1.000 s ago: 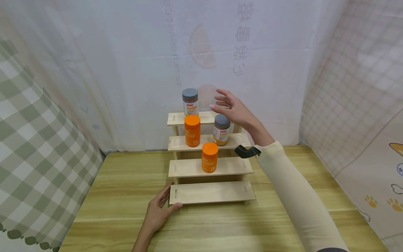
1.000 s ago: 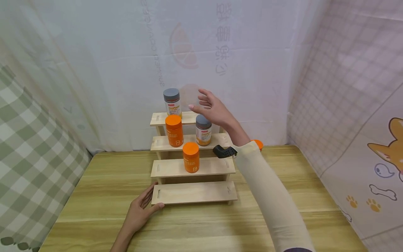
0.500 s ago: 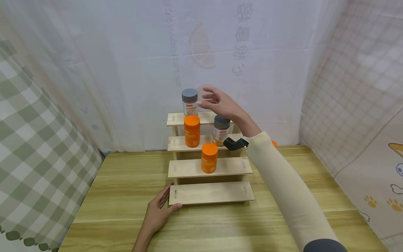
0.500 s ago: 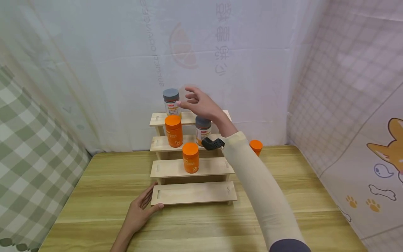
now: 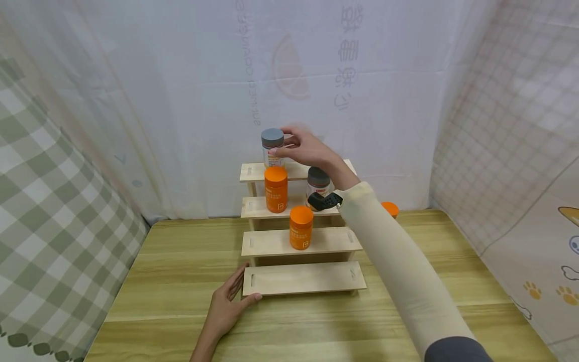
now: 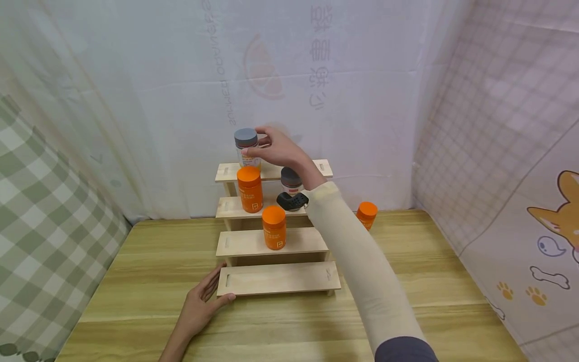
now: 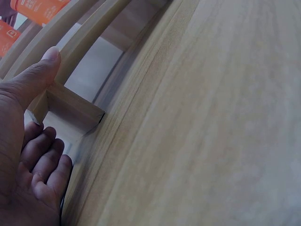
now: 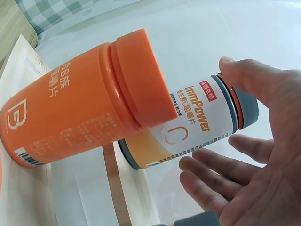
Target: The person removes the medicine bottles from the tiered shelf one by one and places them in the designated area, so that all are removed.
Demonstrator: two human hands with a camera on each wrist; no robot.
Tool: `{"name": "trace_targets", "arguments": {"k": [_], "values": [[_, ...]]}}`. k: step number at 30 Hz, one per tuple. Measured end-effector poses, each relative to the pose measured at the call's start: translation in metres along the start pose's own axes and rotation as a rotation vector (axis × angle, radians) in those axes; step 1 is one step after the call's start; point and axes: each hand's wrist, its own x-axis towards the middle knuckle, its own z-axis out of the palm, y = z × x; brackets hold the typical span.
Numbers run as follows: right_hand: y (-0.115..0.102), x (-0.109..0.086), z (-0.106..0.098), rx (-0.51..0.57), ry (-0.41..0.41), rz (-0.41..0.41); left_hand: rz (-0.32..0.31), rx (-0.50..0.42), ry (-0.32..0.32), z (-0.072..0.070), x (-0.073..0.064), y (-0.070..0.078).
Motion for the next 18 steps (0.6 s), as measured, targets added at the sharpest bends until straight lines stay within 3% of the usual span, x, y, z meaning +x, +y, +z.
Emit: {"name": "trace_targets", "arguments": {"k": [11,18], "values": [[-0.001,0.006,0.009,0.015,0.000,-0.080,0.004,0.000,0.001,0.000,0.000,0.001],[0.001,0.007,0.011,0.043,0.038,-0.079,0.001,-0.006,0.001,0.000,0.001,0.001]]}}
